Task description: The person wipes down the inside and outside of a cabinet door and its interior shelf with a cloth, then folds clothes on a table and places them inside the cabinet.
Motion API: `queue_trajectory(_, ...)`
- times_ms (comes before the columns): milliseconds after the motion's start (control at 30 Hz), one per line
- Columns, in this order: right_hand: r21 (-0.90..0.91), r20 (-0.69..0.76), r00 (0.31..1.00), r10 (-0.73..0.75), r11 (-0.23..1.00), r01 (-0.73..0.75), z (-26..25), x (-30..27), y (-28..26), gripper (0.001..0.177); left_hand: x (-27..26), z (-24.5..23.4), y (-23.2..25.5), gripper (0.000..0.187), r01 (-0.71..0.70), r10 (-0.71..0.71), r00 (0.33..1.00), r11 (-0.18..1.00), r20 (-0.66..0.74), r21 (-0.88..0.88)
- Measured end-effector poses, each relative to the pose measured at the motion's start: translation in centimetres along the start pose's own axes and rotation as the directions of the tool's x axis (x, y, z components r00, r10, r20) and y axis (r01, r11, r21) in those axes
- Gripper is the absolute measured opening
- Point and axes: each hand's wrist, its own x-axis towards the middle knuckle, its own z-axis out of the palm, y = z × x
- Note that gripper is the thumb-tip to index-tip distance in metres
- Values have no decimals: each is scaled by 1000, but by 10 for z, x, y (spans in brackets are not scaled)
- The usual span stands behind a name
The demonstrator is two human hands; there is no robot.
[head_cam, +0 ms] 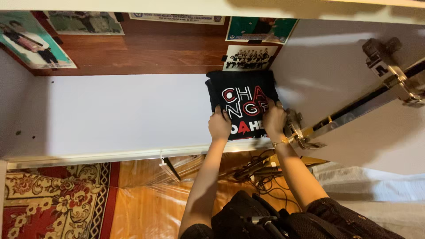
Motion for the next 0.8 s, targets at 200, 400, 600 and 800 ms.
queue_trajectory(200, -71, 187, 967, 173, 984, -162, -1, 6, -2, 63, -4, -8, 22, 54, 46, -82, 983, 976, 166, 213)
queue_trajectory(400, 51, -119, 982, -147, 987, 154, -28, -6, -55, 51, -7, 19, 33, 79, -428, 390, 893, 580, 225, 693)
queue_trajectory(600, -87, 387, 921, -51, 992, 92, -5, 7, -48, 58, -3, 36, 1, 62, -504, 430, 857, 812, 284, 293)
queue_trajectory(800, -10, 257, 965, -58, 998, 63, 18, 3, 2, 68, -4, -4, 22, 69, -403, 279, 873, 874, 399, 270)
